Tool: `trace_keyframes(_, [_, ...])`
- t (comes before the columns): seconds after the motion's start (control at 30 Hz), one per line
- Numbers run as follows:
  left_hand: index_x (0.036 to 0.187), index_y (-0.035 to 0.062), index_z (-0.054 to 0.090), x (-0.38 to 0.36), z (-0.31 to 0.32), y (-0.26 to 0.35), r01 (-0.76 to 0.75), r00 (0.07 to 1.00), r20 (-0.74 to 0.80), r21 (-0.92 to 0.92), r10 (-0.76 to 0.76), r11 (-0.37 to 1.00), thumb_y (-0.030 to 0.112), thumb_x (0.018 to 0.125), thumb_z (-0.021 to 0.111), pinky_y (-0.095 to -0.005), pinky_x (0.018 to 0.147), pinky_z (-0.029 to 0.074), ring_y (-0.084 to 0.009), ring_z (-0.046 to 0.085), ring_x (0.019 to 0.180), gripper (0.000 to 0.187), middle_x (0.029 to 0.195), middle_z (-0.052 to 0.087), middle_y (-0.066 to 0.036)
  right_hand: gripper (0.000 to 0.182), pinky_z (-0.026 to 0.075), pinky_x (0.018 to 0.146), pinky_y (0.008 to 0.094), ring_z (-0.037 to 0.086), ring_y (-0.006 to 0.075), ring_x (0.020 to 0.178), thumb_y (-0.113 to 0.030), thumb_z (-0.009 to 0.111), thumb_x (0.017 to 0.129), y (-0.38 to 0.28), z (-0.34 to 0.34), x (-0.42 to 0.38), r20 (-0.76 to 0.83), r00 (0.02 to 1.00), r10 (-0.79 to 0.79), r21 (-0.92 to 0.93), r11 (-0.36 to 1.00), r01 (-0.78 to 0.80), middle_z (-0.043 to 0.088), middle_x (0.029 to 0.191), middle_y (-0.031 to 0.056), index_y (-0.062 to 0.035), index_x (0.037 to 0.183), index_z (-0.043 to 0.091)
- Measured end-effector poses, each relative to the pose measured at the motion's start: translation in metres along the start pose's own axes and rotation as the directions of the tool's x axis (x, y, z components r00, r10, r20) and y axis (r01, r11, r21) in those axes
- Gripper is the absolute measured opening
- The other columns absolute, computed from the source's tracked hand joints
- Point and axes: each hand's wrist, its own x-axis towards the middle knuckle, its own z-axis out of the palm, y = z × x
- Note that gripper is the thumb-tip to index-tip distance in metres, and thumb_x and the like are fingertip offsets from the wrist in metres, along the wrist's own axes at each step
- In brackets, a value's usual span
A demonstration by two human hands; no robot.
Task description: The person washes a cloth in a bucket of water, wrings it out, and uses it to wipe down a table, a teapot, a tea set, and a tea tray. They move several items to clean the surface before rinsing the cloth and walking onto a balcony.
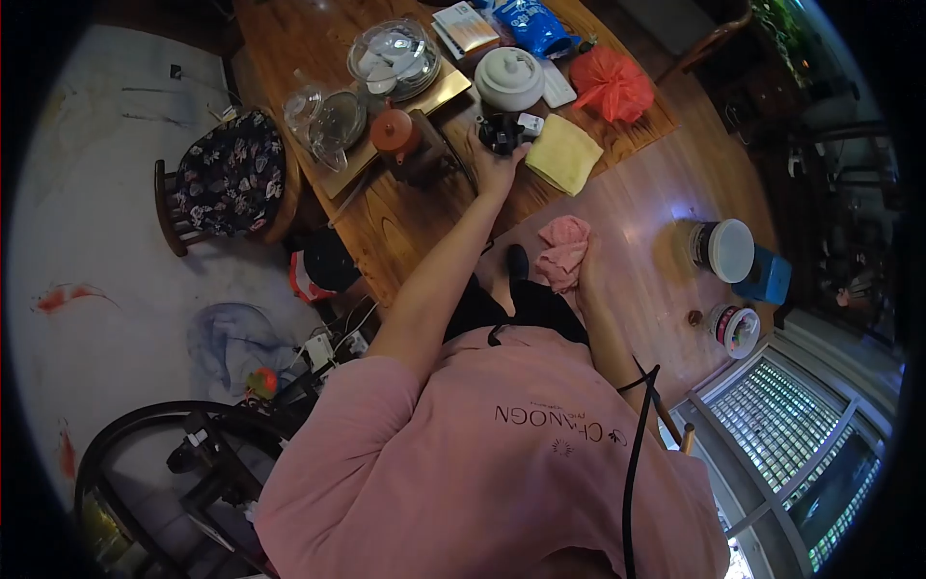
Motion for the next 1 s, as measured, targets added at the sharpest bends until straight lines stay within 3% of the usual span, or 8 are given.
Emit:
trace_keyframes(0.07, [0.136,-0.0004,0.037,-0.024,-0.012,0.031,0.148,0.987,-0.099,0.242,-0.127,0.959,0.017,0.066,0.086,-0.0395,0.1,0.043,-0.0352,0.053,0.118,0.087,0.131,0.05,-0.023,0.063,0.052,0.069,0.03,0.064,0.0194,0.085,-0.054,0.038,0.097,-0.013,0.012,-0.007,0.026,0.998,0.058,0.099,0.993,-0.061,0.065,0.103,0.0139,0.0008,0.122,0.055])
trace_keyframes(0.13, [0.128,0.0,0.045,-0.055,-0.042,0.055,0.197,0.98,0.018,0.05,-0.198,0.979,0.015,0.073,0.081,-0.0369,0.094,0.045,-0.0306,0.055,0.11,0.067,0.123,0.053,-0.019,0.062,0.053,0.065,0.0299,0.065,0.0197,0.08,-0.055,0.038,0.097,-0.046,0.03,-0.032,0.056,0.997,0.059,0.081,0.995,-0.063,0.066,0.099,0.013,-0.0012,0.122,0.055])
trace_keyframes(0.2, [0.118,0.0013,0.05,-0.077,-0.085,0.095,0.173,0.982,0.036,0.184,-0.183,0.967,0.013,0.079,0.076,-0.0352,0.086,0.047,-0.0264,0.056,0.1,0.049,0.111,0.054,-0.014,0.061,0.053,0.062,0.0298,0.066,0.0201,0.075,-0.057,0.038,0.097,-0.051,0.04,-0.036,0.082,0.995,0.063,0.071,0.995,-0.068,0.067,0.095,0.012,-0.0032,0.122,0.055])
trace_keyframes(0.4, [0.121,0.003,0.046,0.0,-0.168,0.13,-0.171,0.921,-0.194,0.577,0.338,0.799,0.021,0.076,0.079,-0.0423,0.087,0.046,-0.0335,0.054,0.105,0.058,0.113,0.052,-0.016,0.058,0.052,0.055,0.0297,0.066,0.0201,0.068,-0.055,0.038,0.097,-0.042,0.049,-0.033,0.208,0.975,0.079,0.036,0.995,-0.088,0.068,0.09,0.0113,-0.0054,0.119,0.057])
trace_keyframes(0.57, [0.126,0.0055,0.045,0.053,-0.152,0.138,-0.035,0.999,0.0,0.725,0.052,0.688,0.029,0.07,0.082,-0.0468,0.092,0.046,-0.0388,0.054,0.113,0.072,0.124,0.051,-0.021,0.052,0.051,0.044,0.0266,0.065,0.0238,0.061,-0.051,0.041,0.098,-0.017,0.062,-0.014,0.344,0.933,0.106,0.112,0.982,-0.153,0.064,0.089,0.0141,-0.0065,0.124,0.05])
trace_keyframes(0.63, [0.128,0.007,0.045,0.058,-0.148,0.13,-0.001,0.996,0.058,0.757,-0.066,0.653,0.03,0.068,0.082,-0.0471,0.092,0.047,-0.0391,0.055,0.113,0.074,0.124,0.053,-0.021,0.051,0.048,0.041,0.0254,0.063,0.0229,0.056,-0.051,0.041,0.098,0.004,0.061,0.003,0.306,0.949,0.072,0.065,0.993,-0.097,0.064,0.087,0.0135,-0.0059,0.12,0.052])
trace_keyframes(0.77, [0.124,0.0105,0.05,0.068,-0.154,0.117,-0.132,0.991,0.109,0.678,0.079,0.723,0.022,0.068,0.079,-0.0458,0.085,0.05,-0.0376,0.061,0.1,0.064,0.104,0.063,-0.018,0.052,0.047,0.045,0.0262,0.062,0.0208,0.057,-0.05,0.039,0.099,-0.013,0.05,-0.016,0.307,0.943,0.133,-0.121,0.988,-0.1,0.065,0.083,0.0118,-0.0033,0.115,0.056])
trace_keyframes(1.0, [0.12,0.0101,0.055,0.073,-0.138,0.175,-0.252,0.966,0.2,0.613,0.161,0.749,0.021,0.067,0.081,-0.0425,0.083,0.051,-0.0341,0.064,0.096,0.061,0.104,0.065,-0.017,0.059,0.049,0.057,0.0312,0.063,0.0209,0.065,-0.048,0.037,0.099,-0.026,0.057,-0.038,-0.027,0.996,-0.081,-0.006,0.997,0.081,0.066,0.081,0.0136,0.0057,0.103,0.063])
